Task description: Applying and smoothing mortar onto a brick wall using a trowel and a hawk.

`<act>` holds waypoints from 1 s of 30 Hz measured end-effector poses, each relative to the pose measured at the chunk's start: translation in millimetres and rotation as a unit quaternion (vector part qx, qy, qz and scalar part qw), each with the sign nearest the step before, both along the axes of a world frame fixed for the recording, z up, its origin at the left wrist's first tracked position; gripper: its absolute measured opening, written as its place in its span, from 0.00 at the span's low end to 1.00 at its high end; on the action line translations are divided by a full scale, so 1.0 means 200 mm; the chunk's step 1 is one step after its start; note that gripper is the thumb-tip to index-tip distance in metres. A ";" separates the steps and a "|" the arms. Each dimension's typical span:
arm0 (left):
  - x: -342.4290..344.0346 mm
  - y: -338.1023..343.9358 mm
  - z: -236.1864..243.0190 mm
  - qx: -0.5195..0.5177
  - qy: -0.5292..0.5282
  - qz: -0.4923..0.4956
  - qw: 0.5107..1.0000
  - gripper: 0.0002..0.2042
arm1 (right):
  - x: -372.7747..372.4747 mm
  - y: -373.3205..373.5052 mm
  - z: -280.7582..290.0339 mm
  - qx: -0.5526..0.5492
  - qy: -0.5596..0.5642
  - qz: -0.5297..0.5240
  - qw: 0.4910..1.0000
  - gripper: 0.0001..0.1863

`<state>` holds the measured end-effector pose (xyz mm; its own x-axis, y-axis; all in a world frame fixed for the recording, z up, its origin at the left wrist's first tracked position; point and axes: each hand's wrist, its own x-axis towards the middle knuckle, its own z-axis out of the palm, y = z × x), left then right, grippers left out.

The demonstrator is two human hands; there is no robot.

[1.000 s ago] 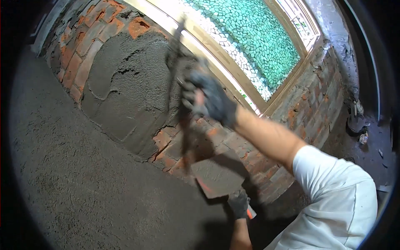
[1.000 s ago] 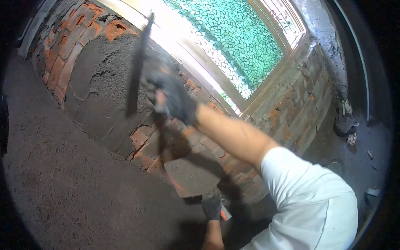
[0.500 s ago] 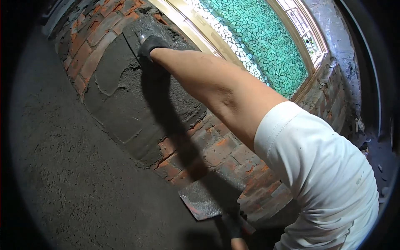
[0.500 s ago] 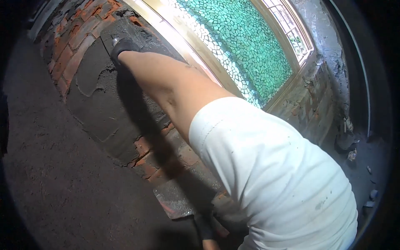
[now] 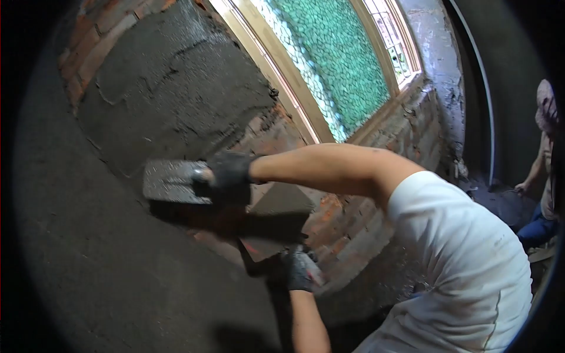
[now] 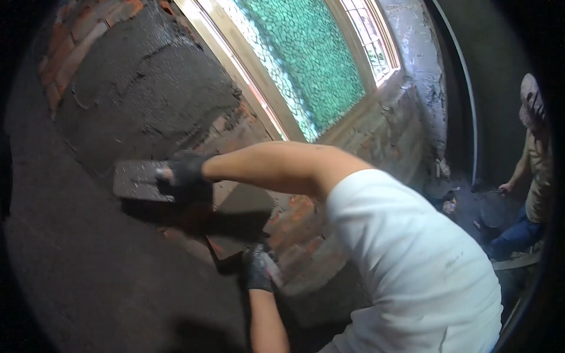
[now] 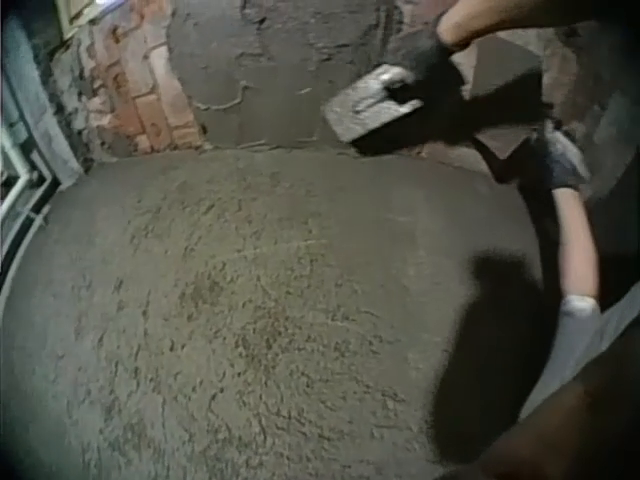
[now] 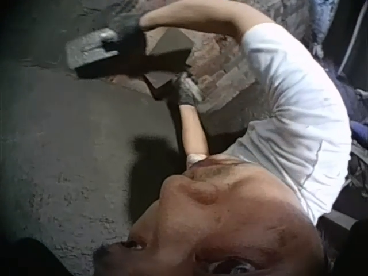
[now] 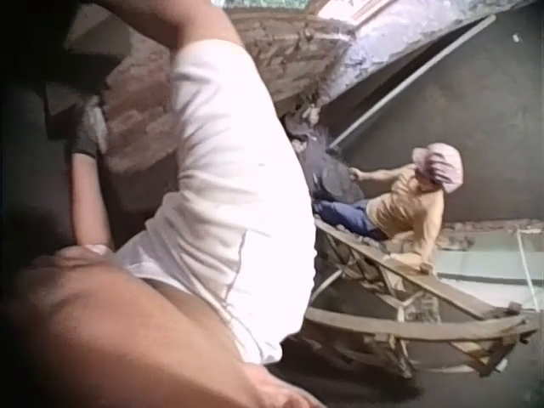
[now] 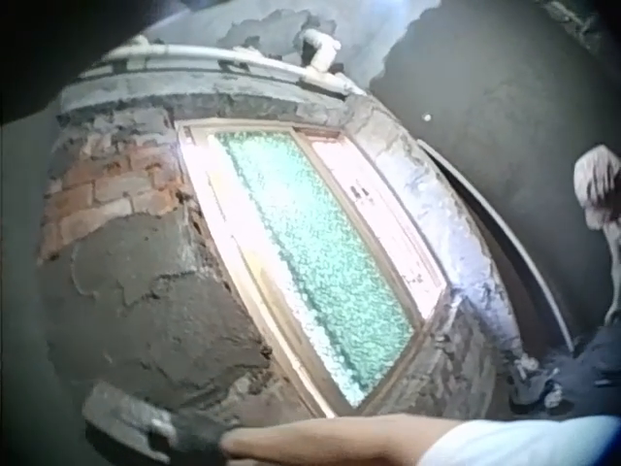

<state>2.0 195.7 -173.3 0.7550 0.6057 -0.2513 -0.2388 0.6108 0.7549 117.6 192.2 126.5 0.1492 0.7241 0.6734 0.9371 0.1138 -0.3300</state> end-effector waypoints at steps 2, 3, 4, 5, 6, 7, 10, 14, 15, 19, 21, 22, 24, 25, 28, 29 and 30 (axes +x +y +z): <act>-0.10 -0.16 0.19 0.003 0.051 -0.006 0.999 0.07 | 0.10 -0.30 -0.23 -0.129 0.022 0.012 0.991 0.17; -0.13 -0.13 0.12 0.032 0.027 -0.044 0.998 0.06 | 0.17 -0.39 -0.34 -0.138 0.035 0.018 0.990 0.17; -0.16 -0.08 0.04 0.058 0.004 -0.084 0.995 0.06 | 0.26 -0.47 -0.46 -0.148 0.052 0.023 0.987 0.17; -0.18 -0.11 0.03 0.003 0.000 -0.101 0.995 0.05 | 0.32 -0.61 -0.55 -0.226 0.124 0.022 0.966 0.17; -0.19 -0.15 0.01 -0.053 -0.001 -0.117 0.992 0.06 | 0.37 -0.75 -0.65 -0.301 0.197 0.022 0.933 0.18; -0.22 -0.12 -0.12 -0.037 0.017 -0.077 0.996 0.07 | 0.44 -0.85 -0.77 -0.312 0.226 0.018 0.923 0.18; -0.23 -0.05 -0.32 -0.118 0.214 -0.018 0.970 0.08 | 0.61 -1.21 -1.23 -0.354 0.238 -0.028 0.904 0.16; -0.35 -0.30 -0.61 -0.246 0.036 -0.050 0.967 0.15 | 0.62 -1.88 -1.88 -0.415 0.393 -0.174 0.802 0.14; -0.35 -0.38 -0.64 -0.171 0.060 -0.078 0.980 0.15 | 0.53 -2.01 -2.01 -0.362 0.468 -0.195 0.782 0.15; -0.16 -0.28 -0.82 -0.023 0.293 -0.130 0.947 0.13 | 0.34 -2.11 -2.35 -0.266 0.671 -0.231 0.653 0.22; -0.10 -0.38 -1.02 -0.028 0.484 -0.095 0.870 0.11 | 0.25 -2.16 -2.55 -0.246 0.753 -0.220 0.570 0.28; -0.02 -0.44 -1.09 -0.038 0.477 -0.097 0.873 0.10 | 0.24 -2.15 -2.58 -0.236 0.715 -0.263 0.604 0.25; -0.04 -0.55 -1.25 -0.056 0.484 -0.091 0.868 0.09 | 0.18 -2.19 -2.68 -0.240 0.680 -0.296 0.626 0.23; -0.03 -0.58 -1.39 -0.104 0.470 -0.113 0.869 0.10 | 0.20 -2.20 -2.72 -0.299 0.704 -0.310 0.564 0.25; 0.00 -0.58 -1.76 -0.095 0.494 -0.238 0.831 0.07 | 0.31 -2.21 -2.90 -0.380 0.727 -0.335 0.464 0.28; 0.02 -0.61 -1.90 -0.032 0.509 -0.335 0.792 0.04 | 0.36 -2.25 -2.98 -0.398 0.723 -0.347 0.445 0.29; 0.04 -0.64 -2.07 -0.045 0.512 -0.344 0.786 0.04 | 0.41 -2.31 -3.08 -0.406 0.723 -0.355 0.431 0.29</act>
<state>11.0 66.8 -588.1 0.2694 0.0871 -0.9591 0.8762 0.3911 0.2817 199.1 -270.4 -489.3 0.3662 0.0600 -0.9286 -0.6123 -0.7359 -0.2890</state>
